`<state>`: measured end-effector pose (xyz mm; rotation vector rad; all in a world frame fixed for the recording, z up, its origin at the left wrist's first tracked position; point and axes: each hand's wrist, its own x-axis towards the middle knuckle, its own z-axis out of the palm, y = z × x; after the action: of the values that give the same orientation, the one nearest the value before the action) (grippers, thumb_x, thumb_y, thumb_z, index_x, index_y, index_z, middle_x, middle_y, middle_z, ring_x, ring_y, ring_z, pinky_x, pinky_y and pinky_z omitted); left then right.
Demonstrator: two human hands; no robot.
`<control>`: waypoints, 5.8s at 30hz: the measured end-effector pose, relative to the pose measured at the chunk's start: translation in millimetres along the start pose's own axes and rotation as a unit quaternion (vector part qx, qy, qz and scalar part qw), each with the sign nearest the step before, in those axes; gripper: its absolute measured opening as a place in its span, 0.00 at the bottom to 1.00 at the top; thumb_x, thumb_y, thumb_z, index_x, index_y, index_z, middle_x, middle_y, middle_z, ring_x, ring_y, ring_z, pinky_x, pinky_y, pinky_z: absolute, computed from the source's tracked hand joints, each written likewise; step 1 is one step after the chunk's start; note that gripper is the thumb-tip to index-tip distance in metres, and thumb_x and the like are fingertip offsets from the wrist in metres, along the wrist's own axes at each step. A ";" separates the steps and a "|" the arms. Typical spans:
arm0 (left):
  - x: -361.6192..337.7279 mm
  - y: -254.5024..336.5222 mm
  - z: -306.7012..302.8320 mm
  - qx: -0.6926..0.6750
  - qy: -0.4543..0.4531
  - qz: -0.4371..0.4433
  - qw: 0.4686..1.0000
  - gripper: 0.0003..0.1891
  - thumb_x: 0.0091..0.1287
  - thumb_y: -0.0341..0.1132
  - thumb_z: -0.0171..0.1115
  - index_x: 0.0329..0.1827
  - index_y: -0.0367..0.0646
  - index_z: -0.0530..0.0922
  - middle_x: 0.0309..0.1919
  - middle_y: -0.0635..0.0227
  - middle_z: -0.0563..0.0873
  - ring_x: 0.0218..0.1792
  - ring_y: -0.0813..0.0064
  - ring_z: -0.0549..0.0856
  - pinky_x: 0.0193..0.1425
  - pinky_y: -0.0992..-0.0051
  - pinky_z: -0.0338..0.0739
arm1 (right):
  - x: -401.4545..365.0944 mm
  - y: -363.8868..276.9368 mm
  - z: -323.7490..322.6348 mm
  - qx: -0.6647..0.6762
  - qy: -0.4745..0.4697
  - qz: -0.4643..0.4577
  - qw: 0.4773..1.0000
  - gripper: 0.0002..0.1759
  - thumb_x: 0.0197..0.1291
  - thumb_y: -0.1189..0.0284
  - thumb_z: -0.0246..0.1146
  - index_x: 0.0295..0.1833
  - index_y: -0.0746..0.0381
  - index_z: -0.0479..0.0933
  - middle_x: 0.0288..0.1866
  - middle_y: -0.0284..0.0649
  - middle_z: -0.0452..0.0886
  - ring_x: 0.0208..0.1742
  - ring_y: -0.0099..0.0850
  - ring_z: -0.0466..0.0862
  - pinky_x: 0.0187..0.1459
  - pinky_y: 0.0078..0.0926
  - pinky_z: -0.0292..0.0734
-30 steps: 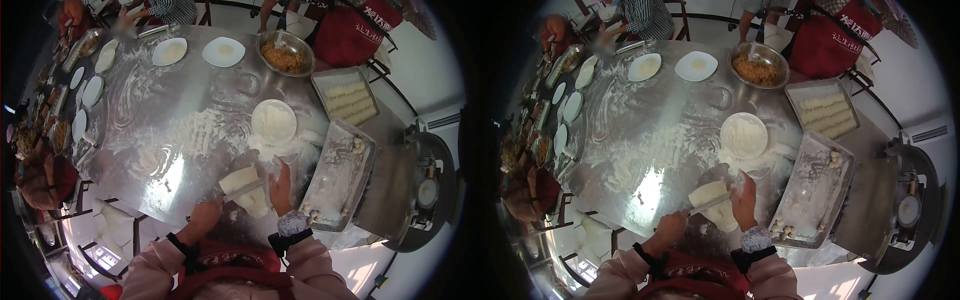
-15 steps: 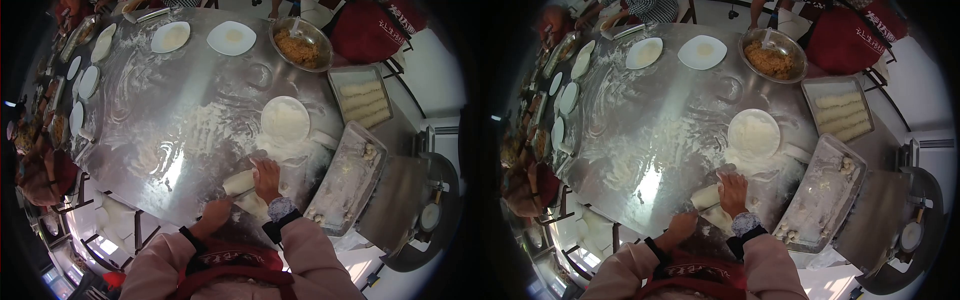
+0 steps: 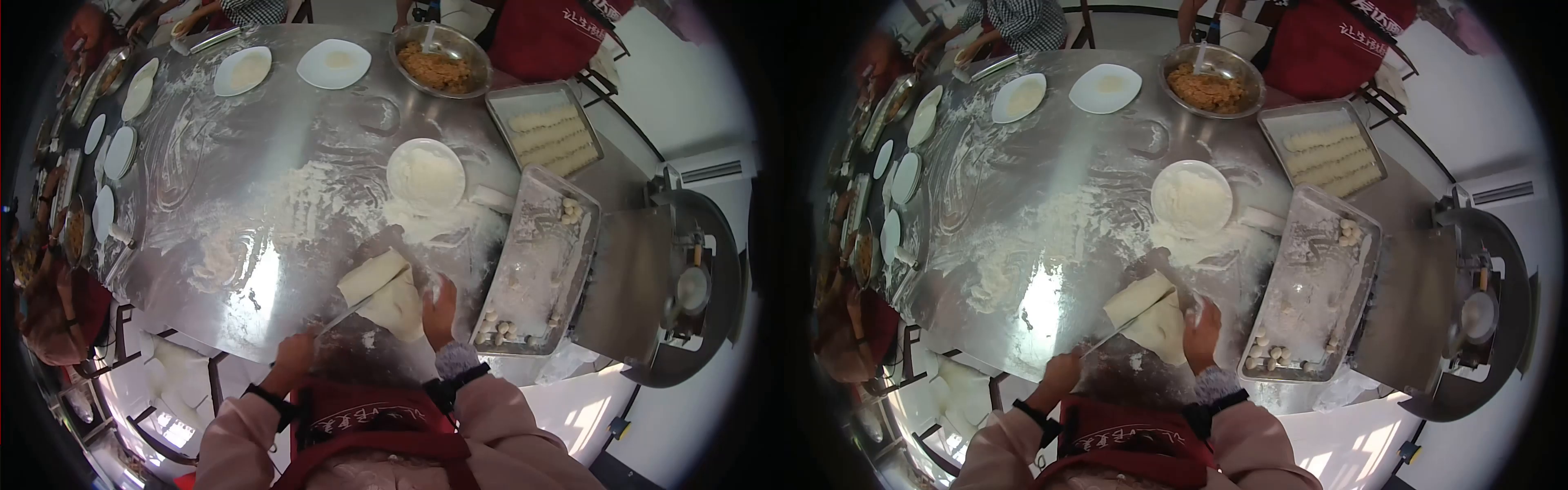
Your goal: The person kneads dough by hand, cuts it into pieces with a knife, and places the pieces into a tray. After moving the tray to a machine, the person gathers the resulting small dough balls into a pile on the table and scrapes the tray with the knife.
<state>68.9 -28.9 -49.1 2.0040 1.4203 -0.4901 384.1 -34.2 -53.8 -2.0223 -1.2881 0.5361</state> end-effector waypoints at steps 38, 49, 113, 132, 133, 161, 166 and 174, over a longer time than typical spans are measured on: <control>101.5 -51.8 -76.1 -0.204 0.219 0.144 0.943 0.32 0.57 0.45 0.63 0.64 0.44 0.68 0.58 0.50 0.73 0.60 0.48 0.69 0.67 0.58 0.63 | 56.3 -101.0 79.1 0.199 -0.291 -0.092 0.931 0.19 0.52 0.76 0.65 0.49 0.66 0.70 0.40 0.46 0.81 0.38 0.32 0.83 0.40 0.29 0.77; 125.9 -27.3 -40.4 -0.266 0.314 -0.113 0.904 0.37 0.44 0.40 0.74 0.62 0.55 0.71 0.57 0.64 0.70 0.58 0.56 0.67 0.59 0.57 0.65 | 87.8 -133.1 155.4 -0.133 -0.295 -0.308 0.895 0.23 0.50 0.70 0.66 0.54 0.58 0.71 0.50 0.41 0.71 0.54 0.45 0.68 0.50 0.46 0.65; 193.4 130.0 -176.5 -0.268 0.082 0.216 0.935 0.28 0.55 0.30 0.64 0.62 0.43 0.70 0.51 0.49 0.78 0.49 0.55 0.80 0.55 0.64 0.75 | 18.3 -56.9 -0.5 0.099 -0.128 -0.121 0.979 0.24 0.53 0.80 0.55 0.59 0.63 0.70 0.50 0.52 0.76 0.52 0.51 0.74 0.55 0.42 0.69; 328.9 450.3 -96.9 0.126 0.202 0.560 0.794 0.09 0.54 0.28 0.54 0.31 0.36 0.82 0.35 0.56 0.84 0.42 0.58 0.82 0.50 0.62 0.74 | -221.2 186.1 -245.7 0.131 -0.013 0.340 0.931 0.08 0.62 0.76 0.52 0.38 0.68 0.76 0.51 0.51 0.79 0.47 0.44 0.81 0.47 0.34 0.77; 343.4 481.5 -89.2 0.162 0.186 0.540 0.805 0.10 0.56 0.29 0.53 0.37 0.37 0.81 0.35 0.56 0.84 0.41 0.58 0.81 0.51 0.60 0.73 | -221.8 186.8 -256.1 0.140 -0.009 0.339 0.930 0.08 0.62 0.76 0.52 0.39 0.67 0.76 0.51 0.51 0.79 0.45 0.43 0.81 0.46 0.32 0.77; 79.8 265.3 -19.2 -0.179 0.173 0.283 0.926 0.14 0.58 0.23 0.52 0.44 0.41 0.81 0.34 0.53 0.82 0.37 0.52 0.81 0.42 0.62 0.77 | 37.2 232.9 -144.4 -0.080 -0.032 0.026 0.996 0.32 0.48 0.73 0.65 0.63 0.58 0.68 0.61 0.52 0.69 0.65 0.49 0.65 0.66 0.42 0.59; 55.5 200.8 -20.2 -0.169 0.218 0.210 0.938 0.11 0.60 0.23 0.52 0.43 0.36 0.80 0.36 0.51 0.83 0.39 0.52 0.83 0.43 0.63 0.79 | 23.9 223.2 -179.1 -0.137 -0.030 0.102 0.985 0.32 0.47 0.67 0.70 0.60 0.60 0.69 0.55 0.53 0.74 0.52 0.50 0.77 0.50 0.44 0.74; 77.0 105.7 -20.5 -0.104 0.363 0.076 0.923 0.27 0.55 0.25 0.62 0.61 0.39 0.69 0.57 0.49 0.73 0.59 0.49 0.71 0.61 0.61 0.68 | 3.3 194.6 -225.5 0.382 0.084 0.331 0.859 0.17 0.61 0.69 0.60 0.55 0.58 0.72 0.38 0.33 0.78 0.37 0.22 0.78 0.33 0.21 0.74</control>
<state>193.7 15.4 -52.6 2.1875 1.6097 0.5182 654.3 -158.7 -38.9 -1.6940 -0.1428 0.9703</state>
